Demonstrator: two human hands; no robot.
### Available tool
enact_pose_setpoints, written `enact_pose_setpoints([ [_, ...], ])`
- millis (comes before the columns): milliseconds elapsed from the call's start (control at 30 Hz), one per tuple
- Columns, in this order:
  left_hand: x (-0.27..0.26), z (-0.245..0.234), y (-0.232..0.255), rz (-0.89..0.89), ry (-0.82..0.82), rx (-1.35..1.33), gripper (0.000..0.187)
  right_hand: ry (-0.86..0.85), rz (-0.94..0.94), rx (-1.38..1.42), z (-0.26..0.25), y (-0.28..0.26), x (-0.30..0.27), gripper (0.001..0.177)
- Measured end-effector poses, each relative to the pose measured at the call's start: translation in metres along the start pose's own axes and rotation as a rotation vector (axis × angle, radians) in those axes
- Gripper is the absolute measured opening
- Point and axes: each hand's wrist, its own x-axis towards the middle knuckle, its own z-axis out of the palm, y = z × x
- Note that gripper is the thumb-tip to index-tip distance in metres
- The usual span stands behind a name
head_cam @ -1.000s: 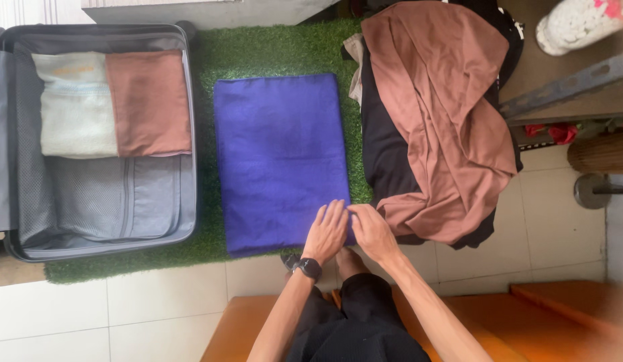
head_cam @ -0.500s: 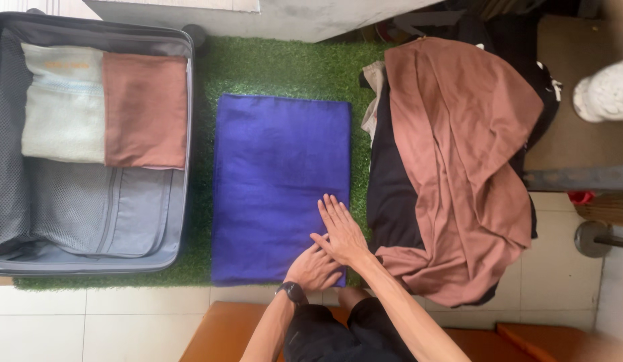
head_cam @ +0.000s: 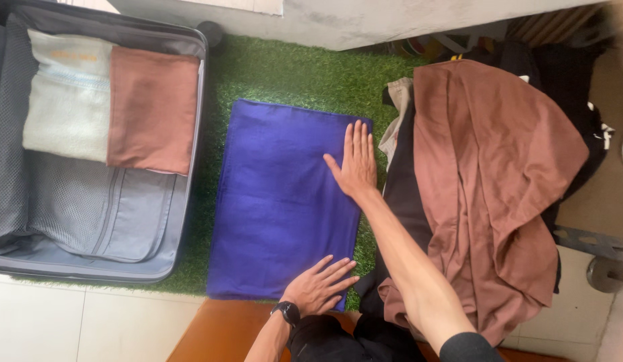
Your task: The person folds a blue towel on a green mat next to an open suitcase. The person then places the folded towel into the suitcase.
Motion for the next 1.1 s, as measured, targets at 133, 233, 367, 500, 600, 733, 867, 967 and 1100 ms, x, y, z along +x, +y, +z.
enact_pose_setpoints([
  [133,0.000,0.006,0.000,-0.011,-0.004,-0.020,0.068,-0.109,0.023,-0.041,-0.003,0.018,0.048,0.100],
  [233,-0.002,0.008,0.001,-0.023,0.029,-0.036,0.068,-0.206,-0.020,-0.060,-0.019,0.034,0.073,0.103],
  [367,-0.003,0.010,-0.001,-0.017,0.022,-0.065,0.068,-0.221,-0.047,-0.023,-0.034,0.032,0.080,0.102],
  [500,-0.003,0.018,0.000,-0.012,0.052,-0.039,0.066,0.055,-0.159,0.075,-0.042,-0.009,0.051,0.087],
  [600,-0.008,0.038,0.000,-0.009,0.054,-0.080,0.065,0.021,-0.537,0.303,-0.040,-0.062,-0.018,0.075],
  [733,-0.011,0.081,0.006,-0.035,0.095,-0.280,0.066,-0.285,-1.209,0.479,-0.020,-0.110,-0.119,0.071],
  [867,-0.017,0.069,0.011,-0.090,0.234,-0.055,0.068,-0.530,-1.252,0.452,0.001,-0.106,-0.129,0.073],
  [967,-0.008,0.037,-0.003,-0.005,0.047,-0.071,0.069,-0.470,-1.278,0.312,0.004,-0.098,-0.068,0.073],
  [1100,-0.005,0.017,-0.001,-0.015,0.051,-0.014,0.069,-0.374,-1.141,0.213,-0.012,-0.098,0.005,0.073],
])
